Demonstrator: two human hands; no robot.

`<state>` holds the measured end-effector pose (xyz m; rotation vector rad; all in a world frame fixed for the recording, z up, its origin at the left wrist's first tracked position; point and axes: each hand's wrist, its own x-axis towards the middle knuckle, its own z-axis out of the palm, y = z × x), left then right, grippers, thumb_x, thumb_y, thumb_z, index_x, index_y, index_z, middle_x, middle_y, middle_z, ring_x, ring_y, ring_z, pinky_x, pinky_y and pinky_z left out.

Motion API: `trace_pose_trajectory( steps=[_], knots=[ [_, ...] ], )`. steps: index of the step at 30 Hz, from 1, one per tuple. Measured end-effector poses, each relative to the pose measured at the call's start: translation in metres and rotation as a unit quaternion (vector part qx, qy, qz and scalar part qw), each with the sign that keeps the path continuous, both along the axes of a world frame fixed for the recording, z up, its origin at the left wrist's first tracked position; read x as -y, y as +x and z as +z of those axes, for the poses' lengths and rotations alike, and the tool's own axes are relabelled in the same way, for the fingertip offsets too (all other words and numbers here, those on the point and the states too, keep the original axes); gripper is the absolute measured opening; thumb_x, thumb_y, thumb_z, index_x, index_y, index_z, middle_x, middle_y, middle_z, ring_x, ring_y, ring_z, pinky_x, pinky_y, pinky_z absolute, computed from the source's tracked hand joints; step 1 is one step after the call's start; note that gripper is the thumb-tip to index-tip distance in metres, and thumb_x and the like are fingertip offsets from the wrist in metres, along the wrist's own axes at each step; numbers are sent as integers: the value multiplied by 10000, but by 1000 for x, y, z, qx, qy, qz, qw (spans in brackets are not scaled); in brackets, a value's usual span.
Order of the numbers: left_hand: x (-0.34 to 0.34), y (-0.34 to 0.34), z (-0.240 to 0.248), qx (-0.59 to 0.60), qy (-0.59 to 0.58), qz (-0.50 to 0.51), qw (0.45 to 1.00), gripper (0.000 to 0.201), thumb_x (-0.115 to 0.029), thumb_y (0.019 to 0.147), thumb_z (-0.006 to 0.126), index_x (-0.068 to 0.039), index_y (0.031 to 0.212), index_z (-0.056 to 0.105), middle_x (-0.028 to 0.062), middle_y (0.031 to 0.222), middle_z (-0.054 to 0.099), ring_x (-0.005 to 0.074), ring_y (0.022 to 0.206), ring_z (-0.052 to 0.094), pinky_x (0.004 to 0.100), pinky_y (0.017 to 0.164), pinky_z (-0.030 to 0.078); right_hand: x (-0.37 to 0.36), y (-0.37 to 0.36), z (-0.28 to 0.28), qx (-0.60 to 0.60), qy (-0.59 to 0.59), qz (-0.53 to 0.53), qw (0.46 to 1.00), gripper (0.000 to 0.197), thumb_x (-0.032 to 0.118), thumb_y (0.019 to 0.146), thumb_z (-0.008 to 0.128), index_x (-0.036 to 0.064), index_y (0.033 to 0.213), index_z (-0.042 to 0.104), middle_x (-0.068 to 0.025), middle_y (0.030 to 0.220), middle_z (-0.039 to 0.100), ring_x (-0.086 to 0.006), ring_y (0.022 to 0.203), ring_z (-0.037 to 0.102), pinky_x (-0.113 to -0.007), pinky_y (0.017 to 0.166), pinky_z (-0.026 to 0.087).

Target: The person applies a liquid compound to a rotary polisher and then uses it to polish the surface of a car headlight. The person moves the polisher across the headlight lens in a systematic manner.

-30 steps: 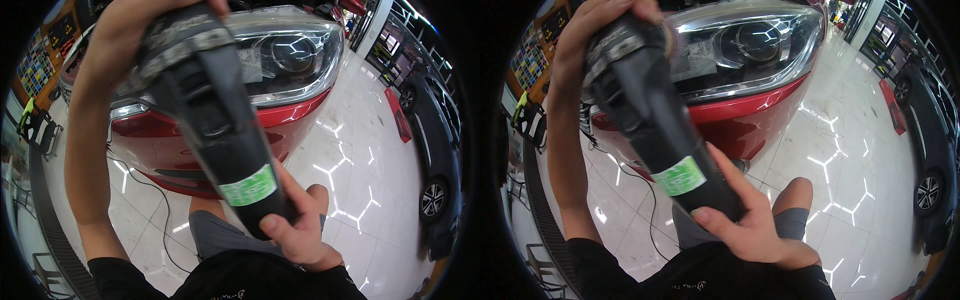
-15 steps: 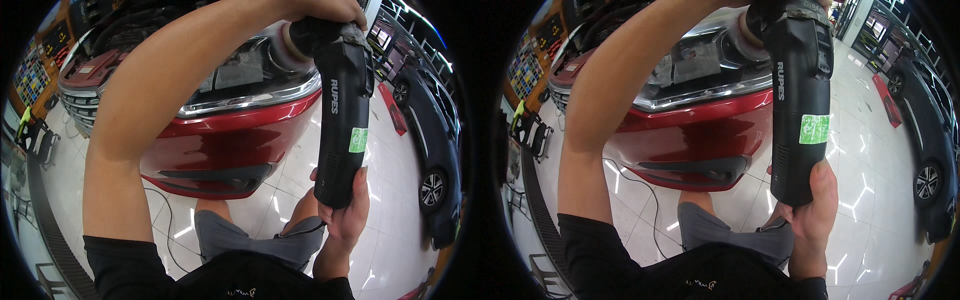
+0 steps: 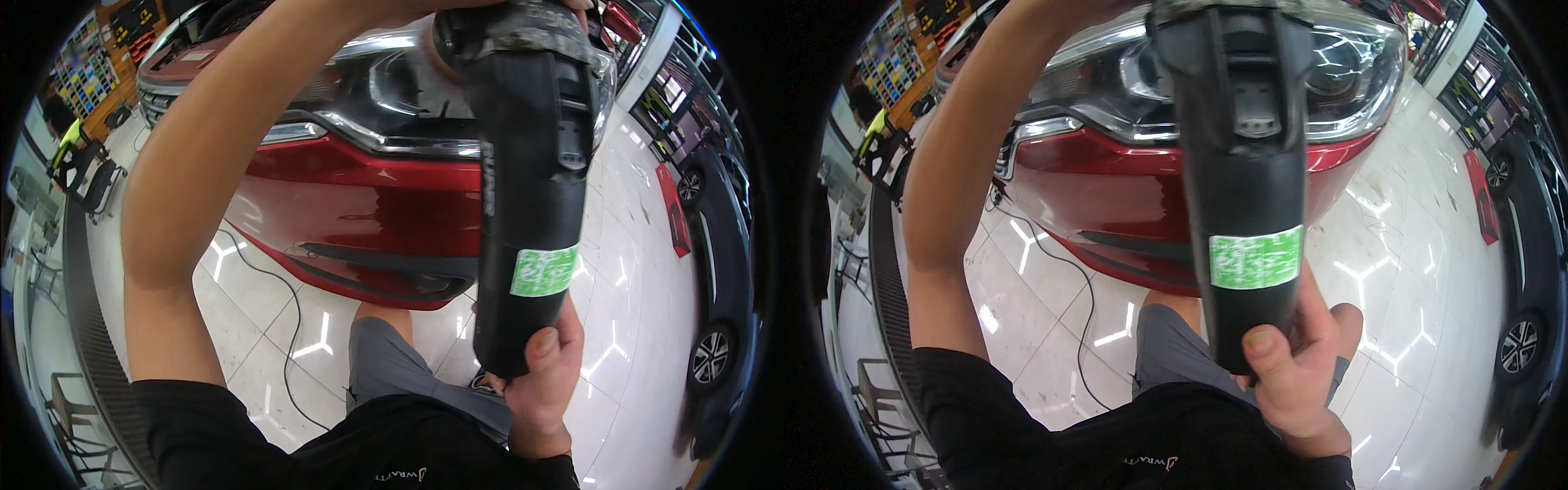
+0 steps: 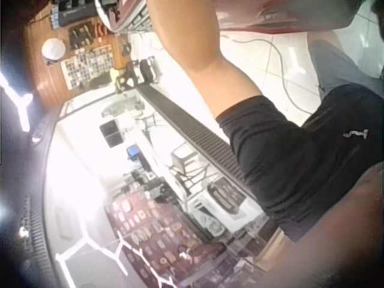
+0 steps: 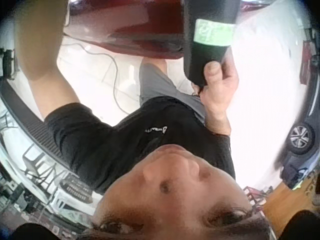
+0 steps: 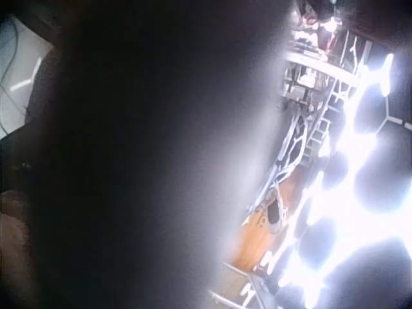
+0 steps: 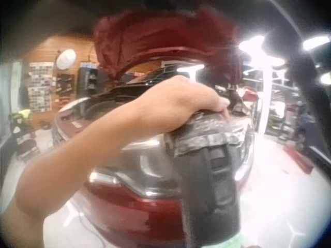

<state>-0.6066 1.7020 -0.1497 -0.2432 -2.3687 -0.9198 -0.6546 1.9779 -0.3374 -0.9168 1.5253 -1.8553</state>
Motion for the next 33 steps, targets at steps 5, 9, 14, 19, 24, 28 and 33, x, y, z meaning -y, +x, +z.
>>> trace_pose_trajectory(
  steps=[5,9,14,19,24,28,33],
  knots=[
    [16,28,-18,-60,-58,49,995,354,-346,1012,623,-70,966,840,64,902,778,158,822,681,311,857,517,20,10,-17,32,-51,117,991,884,235,971,786,-63,1648,300,-161,1445,610,-175,1162,662,-277,941,524],
    [23,70,-43,-30,11,96,995,334,-379,996,659,-94,980,834,52,926,792,152,829,702,292,848,537,43,11,-42,-11,-82,119,989,842,170,950,791,-61,1628,348,-173,1479,590,-221,1249,645,-347,1100,477],
    [36,87,-68,-84,-90,17,992,346,-217,1037,486,53,919,667,230,1064,691,325,1126,656,441,1076,463,69,0,-78,-77,-138,111,981,871,183,897,857,-54,1602,403,-176,1425,645,-202,1242,647,-336,1085,485],
    [34,96,-96,-139,-59,-10,989,306,-160,1024,546,86,926,699,207,1049,713,271,1056,682,384,985,502,72,-7,-101,-146,-118,72,980,874,240,812,925,-28,1540,522,-194,1333,694,-228,1179,697,-335,1040,515],
    [24,97,-118,-165,-49,14,985,280,-149,999,578,78,921,723,222,1033,717,328,1043,687,426,981,515,66,-20,-115,-185,-98,60,976,900,271,758,949,-8,1520,558,-184,1239,723,-247,1067,726,-336,968,539],
    [18,89,-125,-182,-55,6,982,251,-128,957,600,76,905,737,219,1014,722,337,1026,695,440,951,533,65,-28,-124,-202,-106,42,973,896,290,732,959,-2,1494,589,-172,1188,736,-247,1033,728,-337,945,541],
    [17,83,-127,-182,-86,0,979,221,-96,921,604,74,899,744,216,1009,722,342,964,706,439,911,553,64,-35,-130,-223,-111,28,968,894,312,719,969,-13,1470,609,-170,1155,741,-248,1022,733,-335,940,541]
  ],
)
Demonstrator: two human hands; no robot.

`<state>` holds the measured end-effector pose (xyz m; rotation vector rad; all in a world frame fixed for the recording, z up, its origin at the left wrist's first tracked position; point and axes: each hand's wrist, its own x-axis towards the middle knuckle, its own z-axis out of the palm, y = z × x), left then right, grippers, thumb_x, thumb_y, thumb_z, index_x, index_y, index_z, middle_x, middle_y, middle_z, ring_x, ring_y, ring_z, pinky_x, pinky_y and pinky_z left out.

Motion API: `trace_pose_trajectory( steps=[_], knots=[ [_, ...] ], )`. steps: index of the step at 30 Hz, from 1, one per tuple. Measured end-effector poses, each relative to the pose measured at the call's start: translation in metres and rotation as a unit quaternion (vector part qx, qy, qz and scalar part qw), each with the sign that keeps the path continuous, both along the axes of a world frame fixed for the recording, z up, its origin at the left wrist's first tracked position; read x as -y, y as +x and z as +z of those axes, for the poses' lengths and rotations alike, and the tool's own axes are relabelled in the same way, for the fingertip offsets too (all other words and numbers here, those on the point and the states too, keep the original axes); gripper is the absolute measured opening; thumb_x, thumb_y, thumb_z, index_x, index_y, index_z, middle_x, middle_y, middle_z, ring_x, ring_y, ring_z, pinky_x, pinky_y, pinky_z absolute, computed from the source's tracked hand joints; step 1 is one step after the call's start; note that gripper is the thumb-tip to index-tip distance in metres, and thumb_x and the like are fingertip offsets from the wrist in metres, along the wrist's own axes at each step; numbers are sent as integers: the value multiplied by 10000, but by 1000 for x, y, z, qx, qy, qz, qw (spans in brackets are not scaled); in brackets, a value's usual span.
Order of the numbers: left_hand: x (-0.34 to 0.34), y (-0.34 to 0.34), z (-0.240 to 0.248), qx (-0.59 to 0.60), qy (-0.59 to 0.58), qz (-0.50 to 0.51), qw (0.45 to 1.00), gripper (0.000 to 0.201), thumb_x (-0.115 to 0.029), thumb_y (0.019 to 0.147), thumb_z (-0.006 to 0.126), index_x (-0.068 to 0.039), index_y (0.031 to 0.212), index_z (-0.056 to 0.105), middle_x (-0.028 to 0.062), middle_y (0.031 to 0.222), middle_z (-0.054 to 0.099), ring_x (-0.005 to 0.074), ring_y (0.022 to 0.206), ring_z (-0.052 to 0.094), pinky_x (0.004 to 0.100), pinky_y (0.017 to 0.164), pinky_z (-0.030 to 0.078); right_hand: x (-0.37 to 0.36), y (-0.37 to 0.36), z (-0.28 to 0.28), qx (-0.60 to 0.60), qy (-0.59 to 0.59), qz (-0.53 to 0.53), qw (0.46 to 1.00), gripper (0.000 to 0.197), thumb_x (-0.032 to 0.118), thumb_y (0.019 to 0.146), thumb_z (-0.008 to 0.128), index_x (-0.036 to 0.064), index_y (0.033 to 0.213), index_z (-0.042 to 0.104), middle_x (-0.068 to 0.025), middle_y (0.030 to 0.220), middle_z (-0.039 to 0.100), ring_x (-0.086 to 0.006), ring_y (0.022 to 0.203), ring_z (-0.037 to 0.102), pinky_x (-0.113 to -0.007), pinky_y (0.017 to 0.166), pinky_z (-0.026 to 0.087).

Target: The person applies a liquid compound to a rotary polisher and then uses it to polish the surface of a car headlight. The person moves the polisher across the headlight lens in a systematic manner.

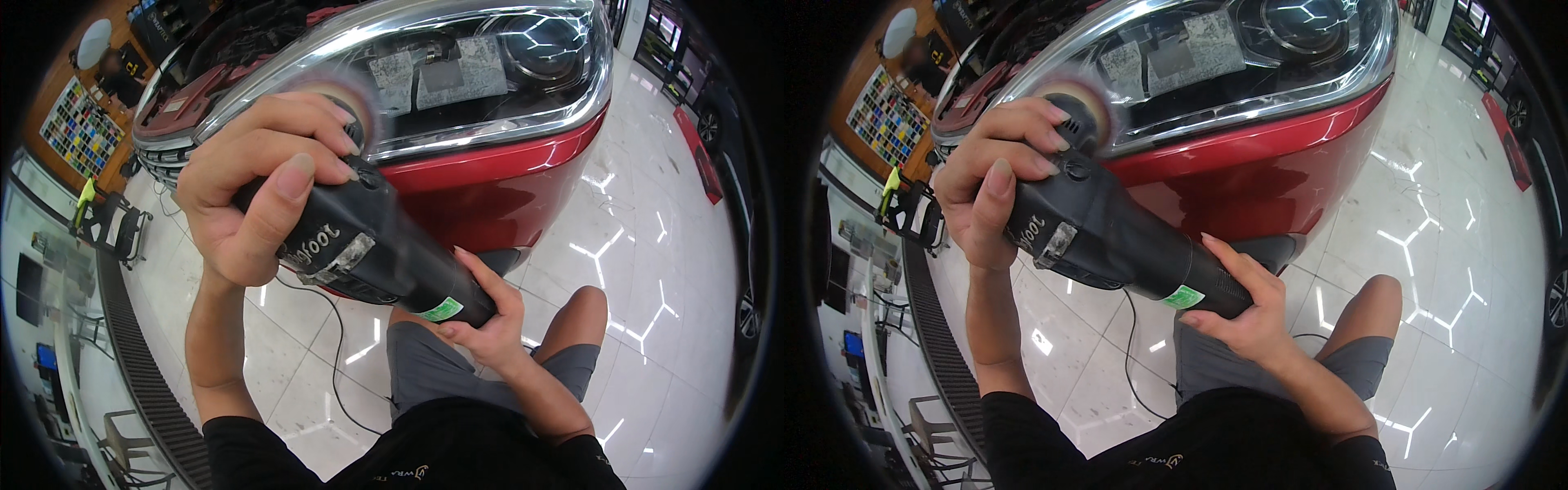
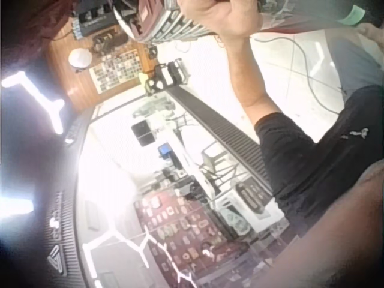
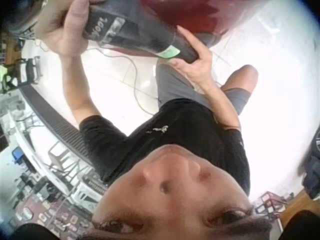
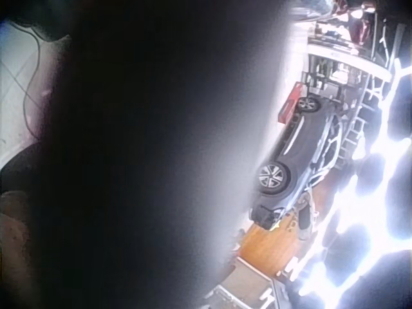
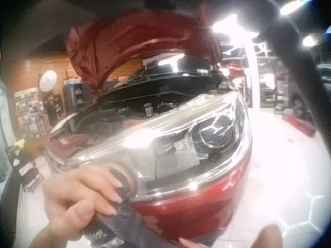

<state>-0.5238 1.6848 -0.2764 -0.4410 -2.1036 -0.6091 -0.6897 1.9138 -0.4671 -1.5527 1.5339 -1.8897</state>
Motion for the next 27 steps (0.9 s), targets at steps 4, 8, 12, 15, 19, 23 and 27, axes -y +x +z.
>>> trace_pose_trajectory(
  steps=[4,8,12,15,19,23,27],
  knots=[
    [0,-3,-4,-2,-7,-16,1000,203,-80,901,616,73,894,748,222,999,720,338,924,705,441,895,559,-2,-2,-6,23,18,9,1000,923,379,739,957,-40,1475,590,-173,1185,737,-235,1057,725,-321,965,523],
    [-3,-7,-7,4,-17,-22,1000,196,-72,890,619,74,893,752,227,987,720,339,909,704,445,889,562,-7,-3,-12,28,50,8,998,984,479,767,935,-77,1486,558,-174,1249,732,-205,1140,706,-298,1028,486],
    [-3,-8,-6,4,-38,-22,999,200,-78,895,624,74,897,754,229,996,720,343,906,705,446,884,564,-2,-2,-14,8,0,-4,1000,906,322,716,979,-21,1468,606,-158,1116,734,-237,990,730,-322,916,537],
    [1,-3,-4,2,-25,-14,1000,215,-104,916,630,73,903,752,228,1010,722,348,938,702,453,906,558,4,0,-9,6,-5,2,1000,907,325,720,982,-9,1474,606,-155,1118,737,-235,980,726,-319,911,538],
    [8,13,1,0,37,18,999,255,-153,961,625,68,922,747,223,1022,726,357,1023,689,470,966,531,8,11,8,-3,17,18,1000,926,362,742,980,-16,1490,586,-165,1169,738,-222,1036,720,-316,941,533],
    [23,25,11,-1,64,0,998,315,-199,988,586,73,914,728,241,1042,717,373,1082,674,486,1020,497,12,30,27,5,26,25,999,925,364,754,978,-4,1503,580,-160,1145,736,-208,986,709,-311,902,535],
    [27,30,9,-21,74,-19,997,319,-189,978,570,80,911,727,252,1050,711,374,1088,672,479,1026,493,12,37,31,0,30,17,999,907,345,756,978,28,1512,589,-146,1055,732,-202,851,691,-310,812,542]
  ],
)
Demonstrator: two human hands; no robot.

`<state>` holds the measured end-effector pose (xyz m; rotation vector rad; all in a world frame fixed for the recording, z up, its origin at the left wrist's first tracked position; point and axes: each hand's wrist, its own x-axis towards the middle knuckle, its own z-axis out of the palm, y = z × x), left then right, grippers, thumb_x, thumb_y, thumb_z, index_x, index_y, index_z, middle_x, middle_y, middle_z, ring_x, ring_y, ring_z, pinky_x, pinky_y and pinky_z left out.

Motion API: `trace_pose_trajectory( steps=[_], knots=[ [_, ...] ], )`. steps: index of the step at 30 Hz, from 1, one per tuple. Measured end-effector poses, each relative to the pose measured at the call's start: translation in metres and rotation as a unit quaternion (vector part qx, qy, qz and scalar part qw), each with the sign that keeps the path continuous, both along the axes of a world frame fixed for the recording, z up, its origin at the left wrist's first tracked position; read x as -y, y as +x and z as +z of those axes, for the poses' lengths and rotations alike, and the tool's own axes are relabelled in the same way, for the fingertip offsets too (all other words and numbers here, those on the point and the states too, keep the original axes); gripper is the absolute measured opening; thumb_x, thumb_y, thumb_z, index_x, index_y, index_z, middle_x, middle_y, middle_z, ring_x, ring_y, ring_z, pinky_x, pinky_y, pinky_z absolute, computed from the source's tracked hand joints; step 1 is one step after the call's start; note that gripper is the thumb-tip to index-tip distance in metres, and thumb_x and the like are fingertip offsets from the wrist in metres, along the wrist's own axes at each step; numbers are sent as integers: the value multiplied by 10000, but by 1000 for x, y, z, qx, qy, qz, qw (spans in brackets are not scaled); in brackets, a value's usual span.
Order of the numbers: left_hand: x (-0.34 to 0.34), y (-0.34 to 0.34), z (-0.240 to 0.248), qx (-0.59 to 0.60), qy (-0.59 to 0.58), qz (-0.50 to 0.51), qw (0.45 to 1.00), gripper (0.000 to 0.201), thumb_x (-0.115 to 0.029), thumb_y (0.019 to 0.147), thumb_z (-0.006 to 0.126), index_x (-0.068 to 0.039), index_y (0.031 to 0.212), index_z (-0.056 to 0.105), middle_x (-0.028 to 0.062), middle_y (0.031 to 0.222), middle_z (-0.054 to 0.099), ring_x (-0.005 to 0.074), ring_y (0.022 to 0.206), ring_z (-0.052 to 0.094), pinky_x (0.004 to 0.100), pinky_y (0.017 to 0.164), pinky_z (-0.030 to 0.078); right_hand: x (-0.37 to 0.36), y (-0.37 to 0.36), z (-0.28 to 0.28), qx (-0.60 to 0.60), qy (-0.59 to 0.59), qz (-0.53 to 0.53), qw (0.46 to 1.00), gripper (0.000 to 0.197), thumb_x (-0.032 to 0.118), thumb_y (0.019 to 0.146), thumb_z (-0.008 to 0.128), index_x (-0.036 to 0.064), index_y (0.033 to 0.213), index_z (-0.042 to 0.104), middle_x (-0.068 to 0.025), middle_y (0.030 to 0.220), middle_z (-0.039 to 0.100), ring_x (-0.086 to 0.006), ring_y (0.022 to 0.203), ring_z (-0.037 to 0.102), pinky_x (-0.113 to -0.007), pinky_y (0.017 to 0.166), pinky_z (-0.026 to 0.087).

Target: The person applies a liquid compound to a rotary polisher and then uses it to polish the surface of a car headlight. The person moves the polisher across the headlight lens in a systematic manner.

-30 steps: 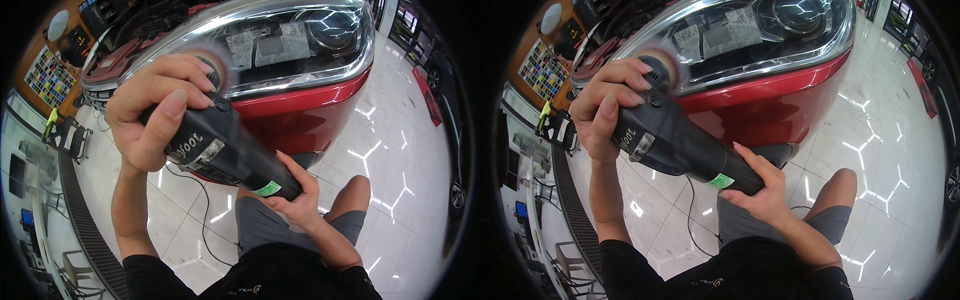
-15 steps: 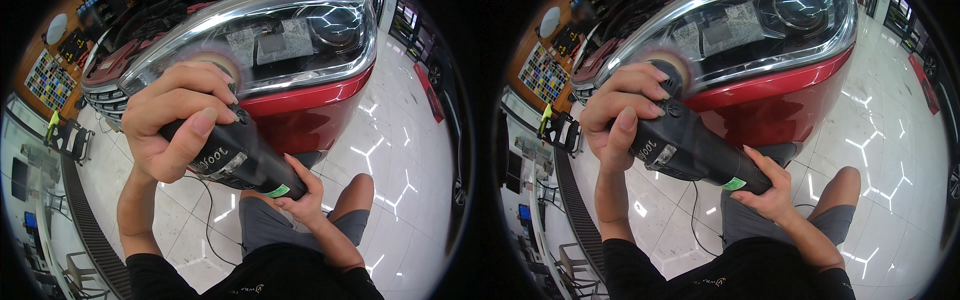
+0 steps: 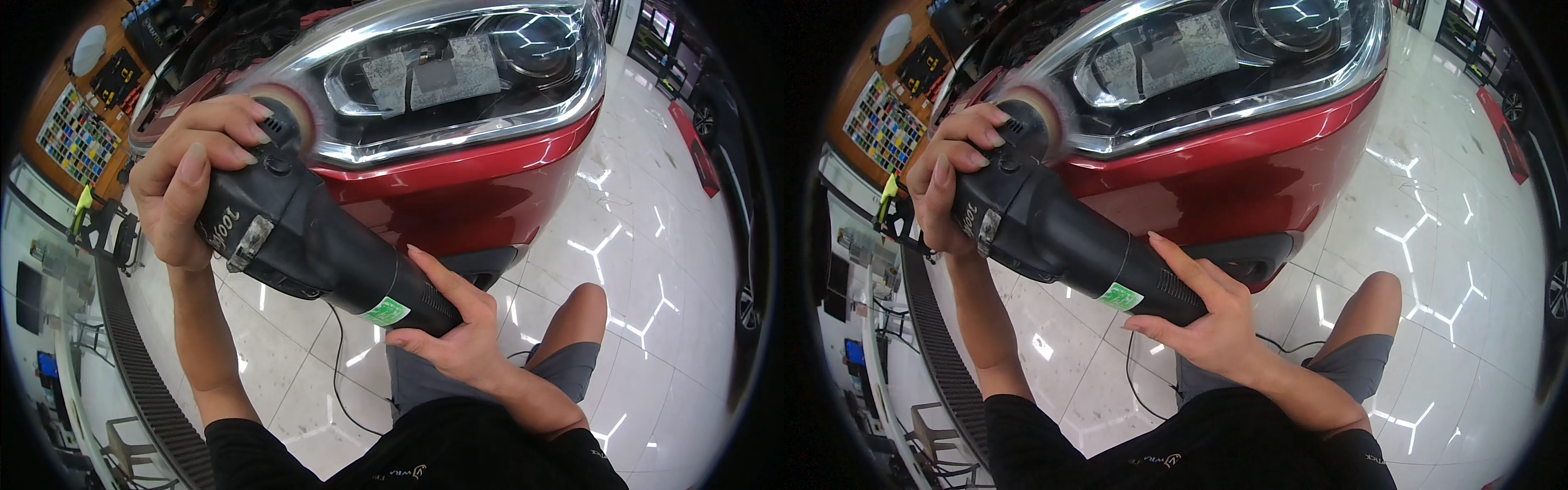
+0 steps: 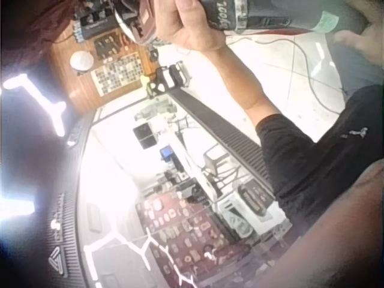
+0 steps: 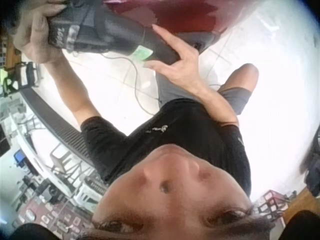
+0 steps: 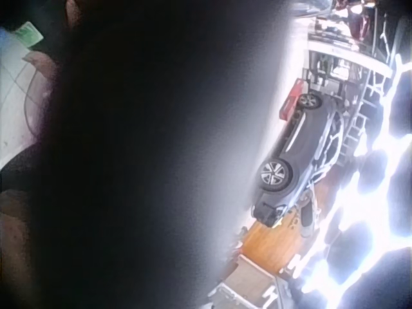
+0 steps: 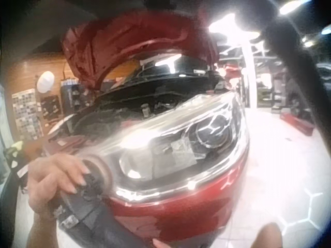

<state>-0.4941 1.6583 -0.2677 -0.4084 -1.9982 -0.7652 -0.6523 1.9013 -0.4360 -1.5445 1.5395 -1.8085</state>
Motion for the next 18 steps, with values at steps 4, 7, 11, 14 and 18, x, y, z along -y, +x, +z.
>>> trace_pose_trajectory(
  steps=[4,7,11,14,18],
  knots=[
    [-1,-9,1,27,-38,-4,999,298,-181,963,595,74,913,741,223,1050,718,332,1049,683,448,987,517,-2,-5,-13,4,-10,-22,1000,931,385,766,972,5,1516,573,-171,1173,736,-217,1002,717,-319,918,545],
    [-10,-24,7,71,-77,-17,994,277,-179,959,611,56,932,755,218,1084,721,323,1043,692,452,977,526,-11,-3,-22,75,5,-21,997,996,460,784,955,-46,1529,529,-183,1379,690,-229,1261,662,-345,1091,484],
    [-71,-32,-17,-130,-36,286,949,244,-146,845,818,-53,1059,747,139,1051,642,334,924,658,445,848,535,-13,2,-29,110,-11,-61,992,1059,600,829,882,-111,1515,501,-182,1418,641,-256,1308,616,-386,1126,457],
    [-91,-43,-27,-157,115,290,937,293,-173,841,821,-11,1061,717,191,1149,585,399,1124,570,529,1004,456,-9,-2,-36,69,-4,-104,992,1084,696,832,829,-117,1481,523,-141,1330,669,-229,1229,636,-381,1069,489],
    [-98,-54,-27,-197,123,288,929,346,-182,783,842,9,1041,711,219,1262,558,419,1260,498,602,1098,377,-12,-1,-45,78,-10,-115,990,999,724,837,806,-86,1371,569,-75,1125,682,-144,960,664,-267,797,523]
  ],
)
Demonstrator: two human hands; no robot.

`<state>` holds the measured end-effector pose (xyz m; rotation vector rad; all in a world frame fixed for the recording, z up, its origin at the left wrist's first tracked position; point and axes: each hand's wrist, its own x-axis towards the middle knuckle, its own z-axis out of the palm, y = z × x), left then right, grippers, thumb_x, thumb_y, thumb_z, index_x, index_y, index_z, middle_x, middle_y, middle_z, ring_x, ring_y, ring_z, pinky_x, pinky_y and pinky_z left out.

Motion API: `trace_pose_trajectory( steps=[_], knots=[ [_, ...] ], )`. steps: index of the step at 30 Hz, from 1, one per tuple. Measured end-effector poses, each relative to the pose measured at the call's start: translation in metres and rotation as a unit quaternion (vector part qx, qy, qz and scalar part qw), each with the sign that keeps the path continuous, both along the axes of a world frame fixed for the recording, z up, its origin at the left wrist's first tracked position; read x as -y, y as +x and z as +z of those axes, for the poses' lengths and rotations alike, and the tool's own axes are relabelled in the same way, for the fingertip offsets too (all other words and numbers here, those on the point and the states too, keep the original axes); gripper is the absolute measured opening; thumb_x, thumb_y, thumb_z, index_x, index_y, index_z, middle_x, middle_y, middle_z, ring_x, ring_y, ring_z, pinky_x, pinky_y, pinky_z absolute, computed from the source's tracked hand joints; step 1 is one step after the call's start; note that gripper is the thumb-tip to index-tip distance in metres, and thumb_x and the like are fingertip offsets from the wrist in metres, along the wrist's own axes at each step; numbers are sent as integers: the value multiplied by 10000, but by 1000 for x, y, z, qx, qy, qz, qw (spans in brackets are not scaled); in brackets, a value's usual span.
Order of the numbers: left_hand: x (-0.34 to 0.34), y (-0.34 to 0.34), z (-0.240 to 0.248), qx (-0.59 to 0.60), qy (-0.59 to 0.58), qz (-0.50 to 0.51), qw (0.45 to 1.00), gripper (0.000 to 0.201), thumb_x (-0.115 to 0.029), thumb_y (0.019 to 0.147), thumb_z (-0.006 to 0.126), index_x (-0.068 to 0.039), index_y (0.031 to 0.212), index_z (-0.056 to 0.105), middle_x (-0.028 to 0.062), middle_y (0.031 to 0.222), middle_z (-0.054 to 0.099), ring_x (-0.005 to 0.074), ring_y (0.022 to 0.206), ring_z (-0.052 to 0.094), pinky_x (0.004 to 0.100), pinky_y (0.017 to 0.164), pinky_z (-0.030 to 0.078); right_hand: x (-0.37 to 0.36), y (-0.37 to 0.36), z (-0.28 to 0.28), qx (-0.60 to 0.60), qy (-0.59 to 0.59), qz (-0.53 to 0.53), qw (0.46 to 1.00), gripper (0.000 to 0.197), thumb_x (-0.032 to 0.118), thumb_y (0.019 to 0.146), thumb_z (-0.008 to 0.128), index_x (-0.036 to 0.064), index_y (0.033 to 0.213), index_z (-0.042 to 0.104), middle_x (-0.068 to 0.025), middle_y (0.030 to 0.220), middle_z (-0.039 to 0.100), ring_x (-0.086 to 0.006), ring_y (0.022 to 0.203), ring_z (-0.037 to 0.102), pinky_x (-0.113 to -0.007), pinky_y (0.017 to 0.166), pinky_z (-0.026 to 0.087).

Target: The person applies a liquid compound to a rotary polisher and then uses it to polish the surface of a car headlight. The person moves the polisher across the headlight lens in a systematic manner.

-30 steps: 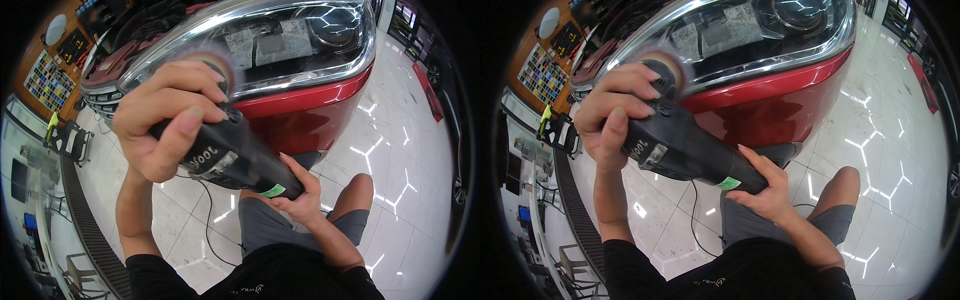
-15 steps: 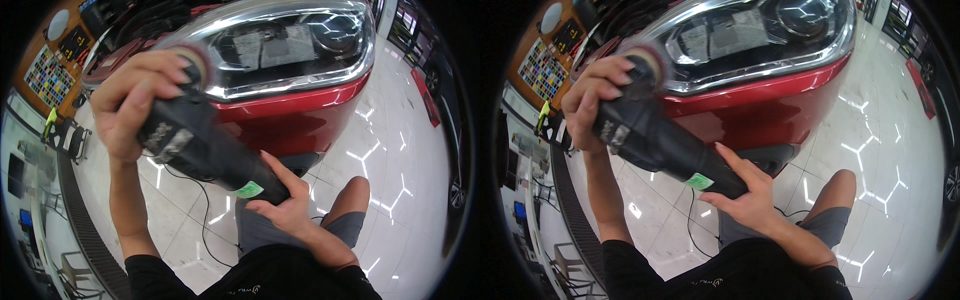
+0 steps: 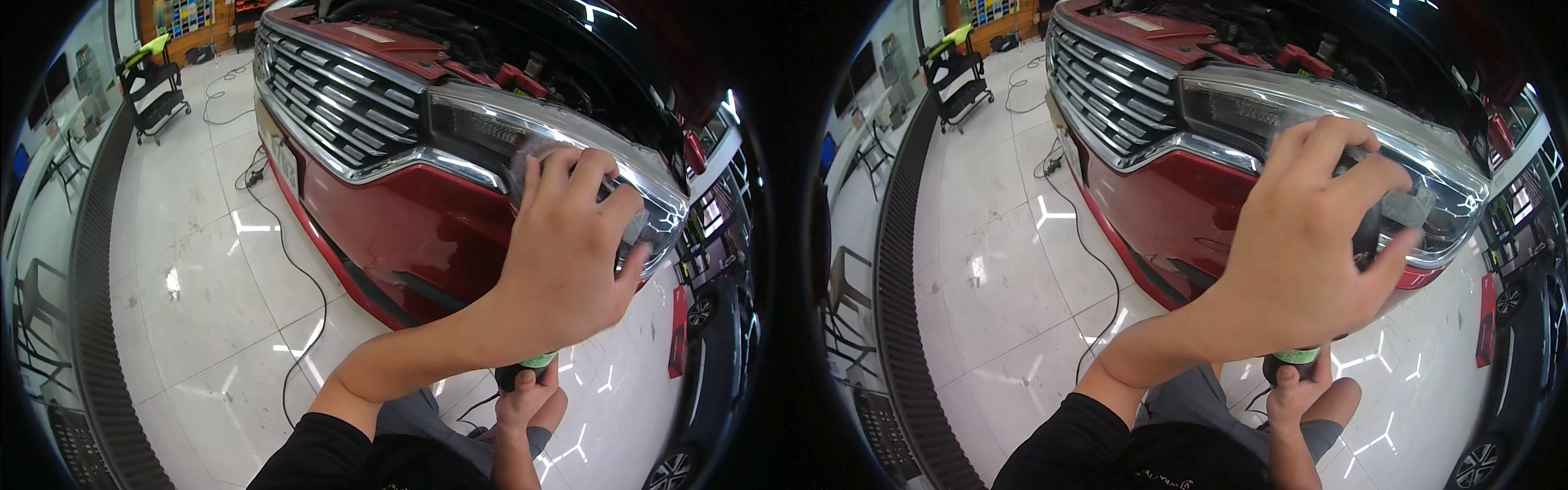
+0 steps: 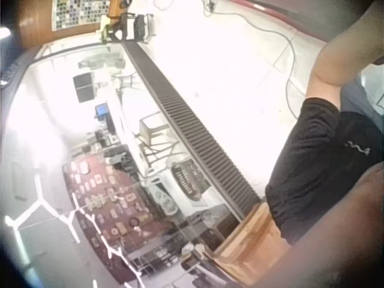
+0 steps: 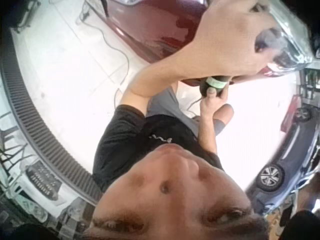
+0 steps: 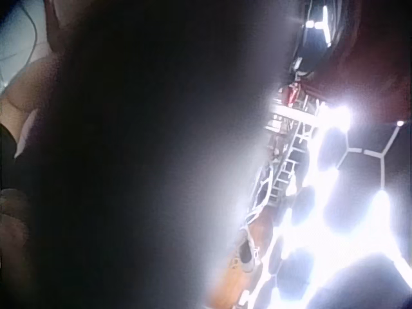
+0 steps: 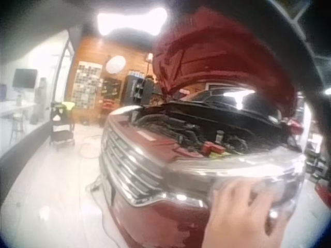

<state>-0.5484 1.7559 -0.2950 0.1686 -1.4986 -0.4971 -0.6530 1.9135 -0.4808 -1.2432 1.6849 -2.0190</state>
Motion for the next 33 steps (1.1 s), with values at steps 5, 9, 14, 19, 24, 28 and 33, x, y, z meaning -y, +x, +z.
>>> trace_pose_trajectory(
  steps=[5,9,14,19,24,28,33],
  knots=[
    [12,4,0,-34,59,-14,998,252,-117,762,810,-24,983,732,180,1191,611,400,1211,564,532,1062,448,5,4,17,-20,15,20,1000,1078,684,825,844,-105,1484,517,-121,1280,675,-217,1203,648,-365,1051,497],
    [37,29,-5,-62,44,32,997,195,-80,764,792,-42,950,747,137,1043,684,331,975,688,414,857,564,24,18,40,-22,3,78,997,964,473,845,904,-95,1513,504,-169,1386,660,-234,1250,644,-372,1103,472],
    [63,72,0,-53,86,44,994,161,-44,845,798,-37,1002,762,63,1009,732,170,897,699,291,831,548,47,38,66,-12,32,165,986,894,298,837,917,-65,1539,498,-159,1413,660,-215,1281,631,-355,1130,452],
    [65,91,0,-65,189,-1,980,149,-64,895,808,-18,1031,765,16,979,741,101,895,668,264,832,537,55,45,74,-79,45,151,984,862,210,799,942,-38,1520,539,-163,1349,706,-188,1196,670,-330,1056,496],
    [49,62,-2,-47,100,-3,994,131,-51,900,783,-18,1023,754,46,1010,741,143,931,686,292,863,543,26,28,64,-42,49,131,989,925,362,829,929,-77,1525,508,-179,1412,659,-214,1274,625,-355,1108,462],
    [19,26,2,-22,16,51,998,176,-48,815,791,-20,980,735,144,1067,698,300,979,707,376,901,559,8,10,49,-3,14,105,994,983,437,826,920,-97,1530,490,-200,1427,641,-250,1289,623,-381,1115,466],
    [-4,12,-2,-10,69,43,997,220,-54,819,806,-28,1032,756,139,1161,701,271,1028,707,355,913,550,-6,-11,39,38,2,113,993,1040,455,798,952,-104,1532,474,-178,1401,641,-244,1264,630,-384,1098,479]
  ],
)
